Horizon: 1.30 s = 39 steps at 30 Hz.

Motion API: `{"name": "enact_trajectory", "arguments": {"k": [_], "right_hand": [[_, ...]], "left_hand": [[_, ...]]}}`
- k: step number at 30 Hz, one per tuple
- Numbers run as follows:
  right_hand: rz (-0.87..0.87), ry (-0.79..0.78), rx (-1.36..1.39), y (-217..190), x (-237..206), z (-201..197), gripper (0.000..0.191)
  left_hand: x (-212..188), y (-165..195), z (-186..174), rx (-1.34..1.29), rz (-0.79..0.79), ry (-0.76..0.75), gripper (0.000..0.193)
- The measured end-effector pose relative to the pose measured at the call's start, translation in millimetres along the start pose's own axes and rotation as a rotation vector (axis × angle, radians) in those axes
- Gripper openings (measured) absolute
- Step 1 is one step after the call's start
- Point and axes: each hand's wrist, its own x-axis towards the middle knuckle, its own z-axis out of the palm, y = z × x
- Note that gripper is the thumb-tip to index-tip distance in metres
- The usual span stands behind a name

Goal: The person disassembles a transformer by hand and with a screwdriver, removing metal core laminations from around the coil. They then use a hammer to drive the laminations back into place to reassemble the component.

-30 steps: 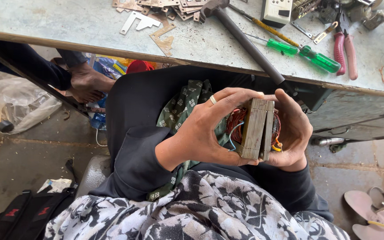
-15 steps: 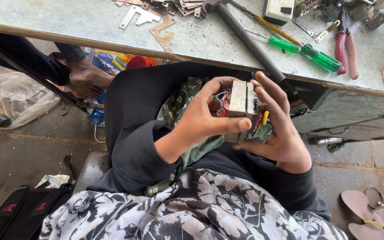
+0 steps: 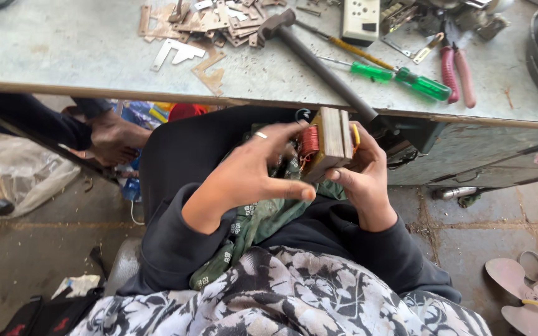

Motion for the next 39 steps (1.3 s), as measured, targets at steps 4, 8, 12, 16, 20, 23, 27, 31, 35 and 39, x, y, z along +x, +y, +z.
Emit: {"name": "enact_trajectory", "arguments": {"k": [4,8,12,16,20,23,27,31,35,39], "right_hand": [[0.053,-0.007,0.018,0,5,-3,0.085],[-0.043,-0.025,-0.141,1,20,5,0.075],[-0.113,0.051,-0.13,9,52,23,0.068],[-0.265,0.224,-0.35,25,90,41,0.061],[-0.356,0.345,-0.785,31,104,49,0.056],[-0.278,0.33,-0.973,17,97,48,0.051],[-0.358,0.111,-1.313,-26,77,32,0.058],[-0.341,0.076,-1.455,-54,78,2,0.051],[-0.153,-0.038,-1.523,-33,99,-11,0.06],[-0.175,-0.045,-1.462,-7,107,-18,0.059]], "left_hand": [[6,11,-2,-0.014,0.349,0.186,0.102],[20,16,-5,-0.269,0.24,0.166,0.093],[28,22,-17,0.072,0.343,0.452,0.076],[40,30,-19,0.275,0.387,0.672,0.058],[51,34,-14,0.337,0.453,0.745,0.042],[57,34,-17,0.259,0.479,0.781,0.04],[56,35,-22,0.287,0.454,0.747,0.03],[57,32,-26,0.155,0.505,0.635,0.027],[60,19,-28,0.117,0.539,0.572,0.026],[61,1,-32,-0.092,0.477,0.471,0.037]]}}
